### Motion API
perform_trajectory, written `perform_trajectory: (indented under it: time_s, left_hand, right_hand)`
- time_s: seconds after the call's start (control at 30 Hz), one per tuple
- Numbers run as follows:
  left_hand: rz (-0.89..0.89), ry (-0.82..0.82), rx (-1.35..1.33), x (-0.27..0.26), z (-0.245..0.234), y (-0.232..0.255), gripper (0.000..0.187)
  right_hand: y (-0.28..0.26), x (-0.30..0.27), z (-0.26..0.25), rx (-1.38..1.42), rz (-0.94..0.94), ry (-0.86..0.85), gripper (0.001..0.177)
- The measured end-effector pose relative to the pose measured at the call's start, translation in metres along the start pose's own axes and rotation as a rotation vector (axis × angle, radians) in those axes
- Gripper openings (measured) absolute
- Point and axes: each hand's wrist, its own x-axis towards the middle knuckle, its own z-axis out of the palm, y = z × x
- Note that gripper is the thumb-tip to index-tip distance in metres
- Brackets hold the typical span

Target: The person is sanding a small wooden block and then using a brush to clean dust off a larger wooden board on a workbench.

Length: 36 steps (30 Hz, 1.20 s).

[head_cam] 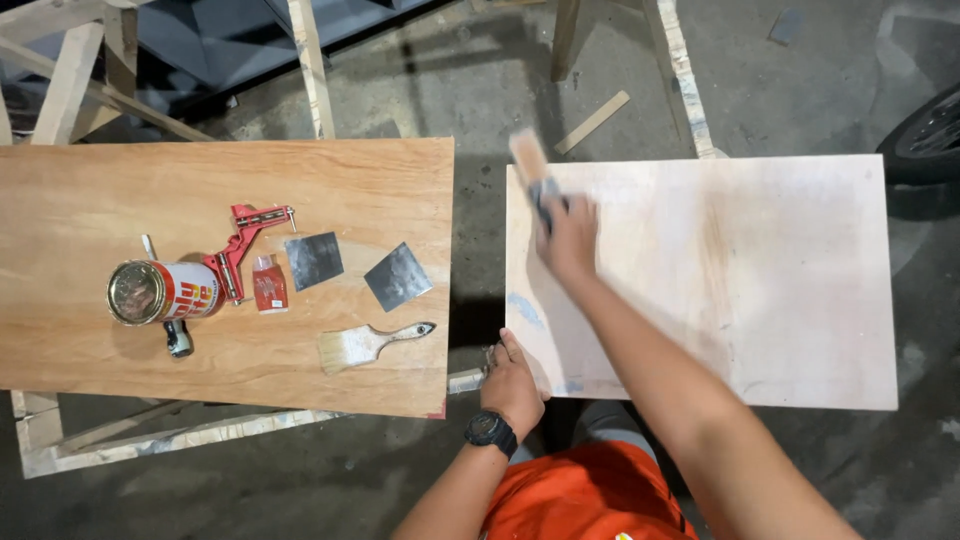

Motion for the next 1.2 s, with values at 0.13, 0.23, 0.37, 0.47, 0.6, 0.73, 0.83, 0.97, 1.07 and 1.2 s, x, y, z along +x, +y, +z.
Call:
perform_trajectory:
  time_s: [0.13,0.23,0.37,0.47,0.6,0.73,0.83,0.97,1.07,1.2]
  left_hand:
    - [-0.001,-0.013,-0.023,-0.003,0.001,0.001,0.128]
    - [-0.009,-0.029,-0.028,-0.008,-0.007,0.004,0.126]
    - [0.001,-0.045,-0.045,-0.007,-0.009,0.003,0.126]
    - [0.018,-0.026,-0.032,-0.005,-0.007,0.000,0.129]
    - [0.004,-0.035,0.010,-0.005,-0.009,0.004,0.126]
    - [0.015,-0.031,0.006,0.001,0.000,0.000,0.129]
    - [0.020,-0.034,-0.005,0.004,0.004,-0.003,0.133]
    - [0.006,-0.030,0.016,0.000,-0.004,0.002,0.128]
    - [0.026,-0.004,-0.041,0.011,0.013,-0.003,0.138]
    - [0.004,-0.003,-0.069,0.010,0.017,-0.004,0.136]
  right_hand:
    - [0.007,-0.136,-0.015,0.050,-0.215,0.004,0.034]
    - [0.002,-0.177,-0.028,0.090,-0.274,0.021,0.033]
    - [0.007,-0.109,0.005,0.044,-0.331,0.108,0.039]
    - [-0.001,-0.010,0.026,-0.015,-0.236,0.148,0.031]
    - [-0.026,0.042,0.015,-0.001,-0.066,0.081,0.032]
    - [-0.014,-0.012,0.006,0.037,-0.135,0.043,0.032]
    - [-0.007,-0.096,-0.019,0.050,-0.263,0.031,0.030]
    - [0.010,-0.177,-0.048,0.061,-0.362,0.023,0.030]
    - [0.039,-0.144,-0.022,0.038,-0.451,0.057,0.038]
    - [0.063,-0.024,0.009,-0.030,-0.426,0.103,0.034]
